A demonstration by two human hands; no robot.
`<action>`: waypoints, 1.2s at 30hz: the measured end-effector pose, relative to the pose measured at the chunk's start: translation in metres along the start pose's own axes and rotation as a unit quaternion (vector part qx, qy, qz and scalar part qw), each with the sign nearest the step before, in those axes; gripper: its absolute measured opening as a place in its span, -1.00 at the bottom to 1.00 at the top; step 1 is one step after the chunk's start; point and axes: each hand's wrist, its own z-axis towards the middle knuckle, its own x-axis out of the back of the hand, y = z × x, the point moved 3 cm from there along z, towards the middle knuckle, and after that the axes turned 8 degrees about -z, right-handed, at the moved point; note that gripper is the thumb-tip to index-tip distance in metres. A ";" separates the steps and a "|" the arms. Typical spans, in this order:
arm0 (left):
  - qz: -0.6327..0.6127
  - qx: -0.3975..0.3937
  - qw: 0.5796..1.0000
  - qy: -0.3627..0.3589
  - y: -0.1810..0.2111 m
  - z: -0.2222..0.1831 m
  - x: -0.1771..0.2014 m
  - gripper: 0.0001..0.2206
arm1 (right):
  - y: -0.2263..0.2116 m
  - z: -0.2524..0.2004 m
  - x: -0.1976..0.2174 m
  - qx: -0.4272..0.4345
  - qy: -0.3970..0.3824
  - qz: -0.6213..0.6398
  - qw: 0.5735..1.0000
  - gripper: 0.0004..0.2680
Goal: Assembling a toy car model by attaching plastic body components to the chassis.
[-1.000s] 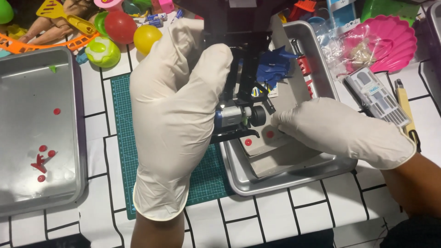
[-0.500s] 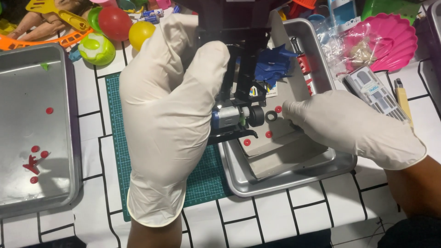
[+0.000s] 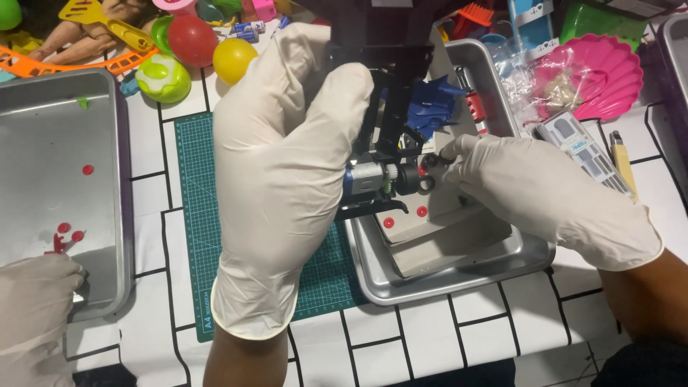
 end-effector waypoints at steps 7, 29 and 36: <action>0.000 0.034 0.999 0.014 0.003 -0.001 0.002 -0.93 | 0.010 0.019 -0.007 0.097 0.035 -0.001 0.995 -0.62; -0.063 0.049 0.997 0.015 0.000 -0.001 0.005 -0.93 | 0.050 0.133 -0.067 0.316 0.230 -0.488 0.781 -0.78; -0.063 0.009 0.998 -0.029 0.007 -0.004 0.003 -0.94 | 0.049 0.132 -0.069 0.322 0.242 -0.454 0.795 -0.75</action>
